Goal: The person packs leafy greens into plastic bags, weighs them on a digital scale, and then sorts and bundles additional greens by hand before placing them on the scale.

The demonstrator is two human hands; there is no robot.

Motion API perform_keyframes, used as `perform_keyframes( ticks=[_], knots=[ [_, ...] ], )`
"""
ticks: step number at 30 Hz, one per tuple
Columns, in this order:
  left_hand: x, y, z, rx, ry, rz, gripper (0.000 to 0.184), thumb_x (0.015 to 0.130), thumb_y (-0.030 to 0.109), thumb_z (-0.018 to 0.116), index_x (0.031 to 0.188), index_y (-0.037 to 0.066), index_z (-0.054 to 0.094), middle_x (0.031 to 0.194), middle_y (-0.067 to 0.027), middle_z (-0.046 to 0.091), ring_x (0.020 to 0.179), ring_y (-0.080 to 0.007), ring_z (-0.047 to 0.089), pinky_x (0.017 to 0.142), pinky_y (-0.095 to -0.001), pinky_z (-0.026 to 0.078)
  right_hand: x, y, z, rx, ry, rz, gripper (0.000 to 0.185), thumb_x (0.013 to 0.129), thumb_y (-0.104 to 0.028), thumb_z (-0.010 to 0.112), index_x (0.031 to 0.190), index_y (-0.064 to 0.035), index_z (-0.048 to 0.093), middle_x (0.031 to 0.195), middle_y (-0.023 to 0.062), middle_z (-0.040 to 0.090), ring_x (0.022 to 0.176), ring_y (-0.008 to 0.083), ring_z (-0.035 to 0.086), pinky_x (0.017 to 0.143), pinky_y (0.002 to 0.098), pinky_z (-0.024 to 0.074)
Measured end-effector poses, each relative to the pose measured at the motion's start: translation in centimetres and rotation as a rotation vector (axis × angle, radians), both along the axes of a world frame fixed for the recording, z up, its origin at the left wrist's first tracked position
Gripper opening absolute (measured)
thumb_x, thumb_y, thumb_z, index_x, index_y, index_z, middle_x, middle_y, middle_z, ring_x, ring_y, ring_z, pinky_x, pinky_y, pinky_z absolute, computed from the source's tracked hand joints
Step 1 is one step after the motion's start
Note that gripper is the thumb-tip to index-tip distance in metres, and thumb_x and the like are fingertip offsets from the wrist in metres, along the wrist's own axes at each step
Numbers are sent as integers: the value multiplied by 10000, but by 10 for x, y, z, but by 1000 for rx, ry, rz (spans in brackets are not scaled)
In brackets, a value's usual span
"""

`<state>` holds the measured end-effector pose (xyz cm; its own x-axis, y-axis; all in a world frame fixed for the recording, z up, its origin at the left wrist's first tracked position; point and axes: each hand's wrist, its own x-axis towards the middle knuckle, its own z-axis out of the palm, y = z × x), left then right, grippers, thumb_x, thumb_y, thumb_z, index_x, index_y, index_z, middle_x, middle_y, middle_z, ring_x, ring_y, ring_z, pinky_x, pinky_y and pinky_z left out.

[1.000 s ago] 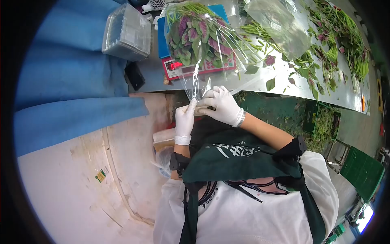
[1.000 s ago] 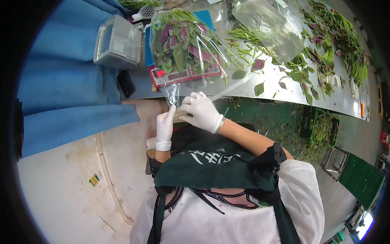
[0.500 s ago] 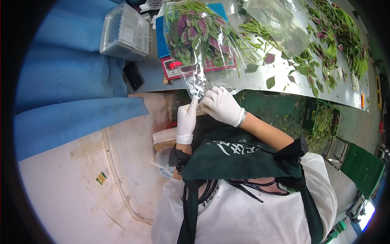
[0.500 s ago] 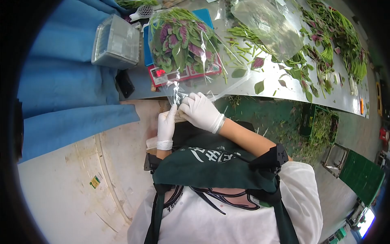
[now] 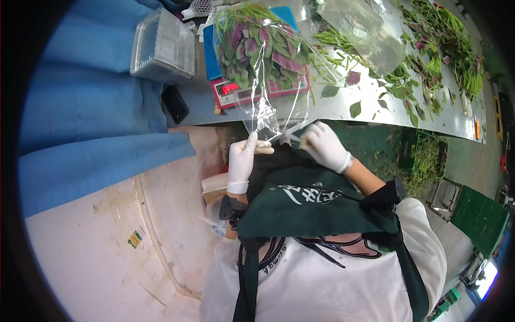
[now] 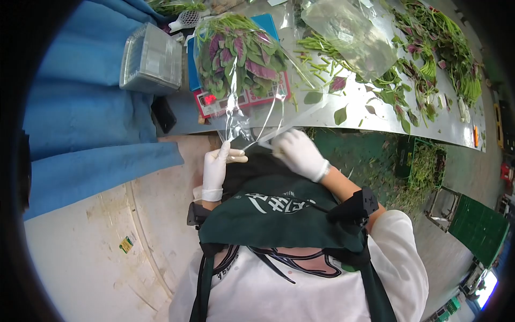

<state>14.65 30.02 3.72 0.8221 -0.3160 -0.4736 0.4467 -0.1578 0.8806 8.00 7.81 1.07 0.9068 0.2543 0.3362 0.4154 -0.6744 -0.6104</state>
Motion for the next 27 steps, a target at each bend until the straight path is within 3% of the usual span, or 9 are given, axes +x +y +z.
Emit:
perform_keyframes(
  ticks=[5,6,7,10,12,15,17,20,27],
  knots=[
    [-2,0,-1,40,-29,-66,437,920,306,457,825,-82,636,736,-156,659,680,-152,627,716,-250,469,-151,-95,-165,-416,562,-332,156,750,-153,563,863,-46,569,827,148,539,811,341,513,732,414,433],
    [-1,0,1,53,-25,-79,435,920,305,457,827,-80,637,737,-155,659,676,-150,626,716,-248,468,-190,-116,-200,-485,1152,-458,215,741,-189,574,868,-21,617,867,178,595,840,358,566,726,423,463],
    [-1,1,-2,32,-56,-106,421,920,303,456,851,-71,637,749,-143,663,705,-142,621,714,-243,464,-269,-156,-296,-311,1317,-547,293,760,-288,546,912,-62,655,908,170,636,882,306,611,758,372,482],
    [3,10,-2,71,-214,-69,388,920,287,460,890,-58,636,778,-125,664,752,-135,613,723,-244,461,-246,-155,-214,-701,1705,-201,260,732,-267,583,878,-66,661,845,163,639,784,294,618,694,363,492],
    [9,17,-28,52,-227,183,271,872,119,545,1091,-39,560,938,-101,636,810,-141,595,788,-267,451,-193,-145,-169,-717,1604,-86,239,714,-253,608,855,-68,665,802,158,640,719,286,623,652,357,499],
    [25,13,-31,467,-713,225,556,732,11,651,1247,29,443,1192,-128,505,1038,-224,517,888,-332,408,-86,-145,-94,-392,1217,-196,215,751,-224,540,866,-88,661,828,179,634,767,322,626,694,398,500],
    [42,13,-41,602,-1001,204,573,701,12,664,1235,32,455,1218,-139,473,1085,-266,477,920,-356,376,-39,-145,-66,-152,689,-596,206,763,-273,574,820,-80,618,701,122,612,657,277,610,603,365,483],
    [62,4,-54,668,-1201,196,598,663,19,685,1220,42,470,1244,-147,444,1114,-315,432,937,-394,342,37,-147,-28,8,-52,-566,140,770,-112,601,907,-128,622,644,87,566,611,246,570,573,345,455],
    [90,-7,-48,617,-1504,159,431,628,15,737,1019,99,576,1165,-99,492,1056,-294,449,830,-366,416,128,-143,-25,-248,-401,-209,300,731,-115,629,1022,-133,557,1001,40,574,780,236,560,662,327,453]
  ],
)
